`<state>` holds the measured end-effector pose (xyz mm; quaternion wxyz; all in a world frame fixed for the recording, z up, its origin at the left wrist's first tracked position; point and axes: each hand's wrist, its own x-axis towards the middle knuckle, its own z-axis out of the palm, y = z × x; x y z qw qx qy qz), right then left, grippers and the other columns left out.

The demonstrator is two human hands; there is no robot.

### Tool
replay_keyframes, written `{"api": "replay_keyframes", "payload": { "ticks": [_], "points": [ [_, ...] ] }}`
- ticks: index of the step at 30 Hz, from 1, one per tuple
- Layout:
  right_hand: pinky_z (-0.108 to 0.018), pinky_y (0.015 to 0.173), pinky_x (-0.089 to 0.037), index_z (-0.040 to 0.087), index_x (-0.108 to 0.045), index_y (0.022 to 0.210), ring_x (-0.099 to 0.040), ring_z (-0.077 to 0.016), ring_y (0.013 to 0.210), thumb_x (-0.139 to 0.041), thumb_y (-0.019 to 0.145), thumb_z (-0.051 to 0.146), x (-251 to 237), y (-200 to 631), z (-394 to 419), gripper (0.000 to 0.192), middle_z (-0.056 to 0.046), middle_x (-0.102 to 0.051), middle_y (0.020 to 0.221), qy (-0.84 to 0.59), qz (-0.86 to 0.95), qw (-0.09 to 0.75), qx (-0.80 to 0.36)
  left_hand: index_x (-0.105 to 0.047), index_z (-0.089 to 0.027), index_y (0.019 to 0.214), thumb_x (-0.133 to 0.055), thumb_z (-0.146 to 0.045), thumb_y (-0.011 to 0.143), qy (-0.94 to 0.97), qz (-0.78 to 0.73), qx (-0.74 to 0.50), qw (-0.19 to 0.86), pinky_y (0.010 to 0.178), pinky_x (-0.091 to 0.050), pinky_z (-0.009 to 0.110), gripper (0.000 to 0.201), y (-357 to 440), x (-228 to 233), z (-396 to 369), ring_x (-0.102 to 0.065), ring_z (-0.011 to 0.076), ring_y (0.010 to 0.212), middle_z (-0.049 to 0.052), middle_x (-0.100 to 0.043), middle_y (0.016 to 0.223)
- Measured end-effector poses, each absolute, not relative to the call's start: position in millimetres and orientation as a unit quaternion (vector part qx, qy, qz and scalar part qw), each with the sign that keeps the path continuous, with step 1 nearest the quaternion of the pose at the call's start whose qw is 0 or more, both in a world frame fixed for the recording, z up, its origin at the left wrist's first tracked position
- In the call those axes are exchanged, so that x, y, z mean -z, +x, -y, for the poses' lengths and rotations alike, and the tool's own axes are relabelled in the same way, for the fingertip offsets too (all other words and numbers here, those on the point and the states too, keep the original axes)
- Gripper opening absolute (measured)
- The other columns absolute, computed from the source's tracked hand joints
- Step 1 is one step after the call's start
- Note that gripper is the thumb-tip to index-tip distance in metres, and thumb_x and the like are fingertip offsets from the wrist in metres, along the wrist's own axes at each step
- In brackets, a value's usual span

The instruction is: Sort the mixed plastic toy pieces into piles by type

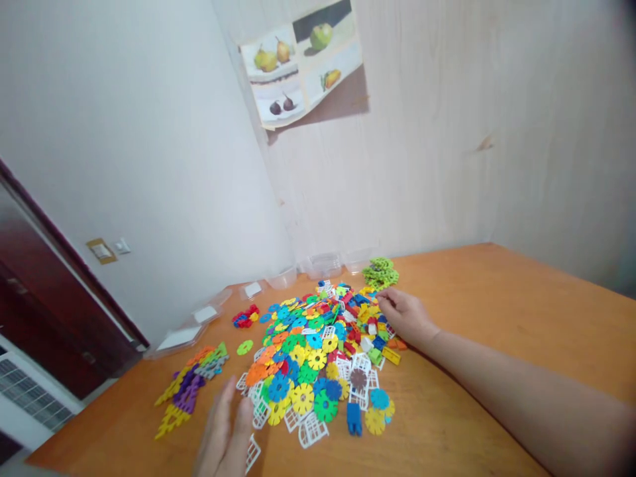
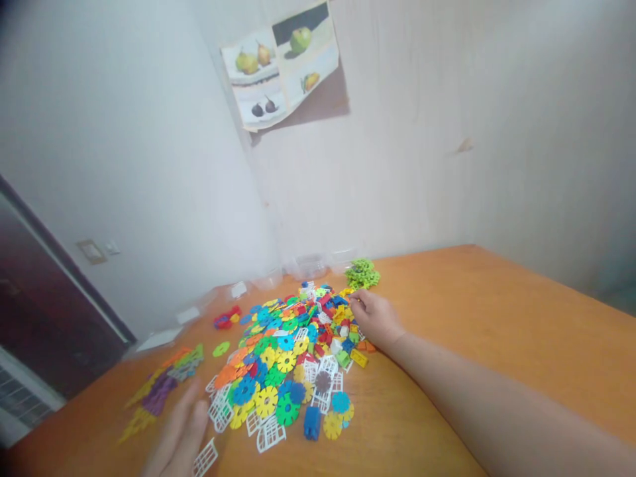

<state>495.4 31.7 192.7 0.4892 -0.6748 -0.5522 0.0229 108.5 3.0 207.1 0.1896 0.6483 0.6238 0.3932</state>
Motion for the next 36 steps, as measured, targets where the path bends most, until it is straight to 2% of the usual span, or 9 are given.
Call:
{"api": "replay_keyframes", "payload": {
  "ticks": [6, 12, 15, 20, 22, 25, 29, 33, 36],
  "points": [
    [-0.028, 0.062, -0.043, 0.021, -0.068, 0.09, -0.065, -0.0202, 0.072, -0.044, 0.09, 0.041, -193, 495, -33, 0.031, -0.003, -0.07, 0.074, -0.674, 0.554, 0.487, -0.031, -0.02, -0.027, 0.156, -0.027, -0.071, 0.091, 0.653, -0.588, -0.383, 0.285, 0.122, -0.019, 0.046, 0.078, 149, -209, -3, -0.02, 0.0265, 0.149, 0.004, -0.022, 0.163],
    [-0.028, 0.063, -0.043, 0.021, -0.067, 0.091, -0.065, -0.0204, 0.073, -0.043, 0.09, 0.042, -193, 495, -34, 0.032, -0.003, -0.07, 0.076, -0.672, 0.559, 0.485, -0.028, -0.028, -0.032, 0.152, -0.032, -0.07, 0.091, 0.623, -0.553, -0.445, 0.328, 0.123, -0.016, 0.046, 0.073, 171, -215, -9, -0.021, 0.0244, 0.149, 0.001, -0.026, 0.162],
    [-0.028, 0.063, -0.043, 0.021, -0.067, 0.091, -0.065, -0.02, 0.072, -0.043, 0.09, 0.041, -191, 496, -34, 0.031, -0.003, -0.07, 0.076, -0.672, 0.561, 0.483, -0.027, -0.04, -0.03, 0.146, -0.036, -0.068, 0.091, 0.608, -0.535, -0.493, 0.317, 0.121, -0.024, 0.043, 0.067, 173, -224, -16, -0.028, 0.0246, 0.146, 0.005, -0.035, 0.157],
    [-0.027, 0.061, -0.043, 0.021, -0.067, 0.092, -0.064, -0.0197, 0.07, -0.044, 0.091, 0.041, -191, 495, -33, 0.03, -0.003, -0.069, 0.074, -0.669, 0.568, 0.479, -0.022, -0.062, -0.022, 0.112, -0.056, -0.06, 0.086, 0.562, -0.475, -0.612, 0.288, 0.102, -0.045, 0.038, 0.047, 179, -258, -62, -0.058, 0.0232, 0.117, 0.007, -0.066, 0.12],
    [-0.027, 0.06, -0.043, 0.021, -0.066, 0.092, -0.063, -0.0193, 0.067, -0.044, 0.091, 0.042, -191, 493, -32, 0.031, -0.002, -0.068, 0.072, -0.668, 0.571, 0.477, -0.022, -0.062, -0.019, 0.096, -0.065, -0.055, 0.081, 0.533, -0.441, -0.646, 0.322, 0.092, -0.049, 0.035, 0.04, 186, -271, -89, -0.065, 0.0205, 0.099, 0.005, -0.071, 0.099],
    [-0.027, 0.059, -0.043, 0.021, -0.064, 0.088, -0.061, -0.0183, 0.065, -0.043, 0.093, 0.044, -192, 492, -30, 0.031, -0.001, -0.065, 0.069, -0.668, 0.575, 0.472, -0.023, -0.059, -0.017, 0.08, -0.063, -0.053, 0.079, 0.508, -0.414, -0.666, 0.357, 0.075, -0.05, 0.029, 0.036, 198, -279, -126, -0.064, 0.0161, 0.075, 0.001, -0.066, 0.076],
    [-0.027, 0.06, -0.043, 0.022, -0.059, 0.08, -0.059, -0.0175, 0.064, -0.042, 0.095, 0.046, -192, 491, -26, 0.033, 0.0, -0.061, 0.067, -0.671, 0.584, 0.455, -0.021, -0.055, -0.019, 0.07, -0.054, -0.055, 0.084, 0.549, -0.437, -0.641, 0.312, 0.065, -0.045, 0.026, 0.039, 206, -266, -158, -0.059, 0.0154, 0.066, 0.0, -0.062, 0.067],
    [-0.029, 0.065, -0.046, 0.023, -0.06, 0.083, -0.062, -0.0184, 0.07, -0.042, 0.096, 0.046, -193, 489, -23, 0.032, -0.001, -0.064, 0.073, -0.666, 0.602, 0.44, -0.013, -0.05, -0.021, 0.062, -0.046, -0.055, 0.087, 0.672, -0.493, -0.521, 0.183, 0.059, -0.036, 0.026, 0.042, 195, -242, -178, -0.053, 0.0164, 0.06, -0.002, -0.056, 0.057],
    [-0.031, 0.072, -0.048, 0.023, -0.063, 0.092, -0.064, -0.0203, 0.078, -0.042, 0.096, 0.045, -196, 488, -23, 0.031, -0.003, -0.068, 0.084, -0.663, 0.605, 0.44, 0.002, -0.056, -0.022, 0.07, -0.041, -0.055, 0.09, 0.729, -0.521, -0.422, 0.137, 0.066, -0.038, 0.029, 0.041, 184, -231, -189, -0.06, 0.0211, 0.073, 0.003, -0.066, 0.072]
  ]
}}
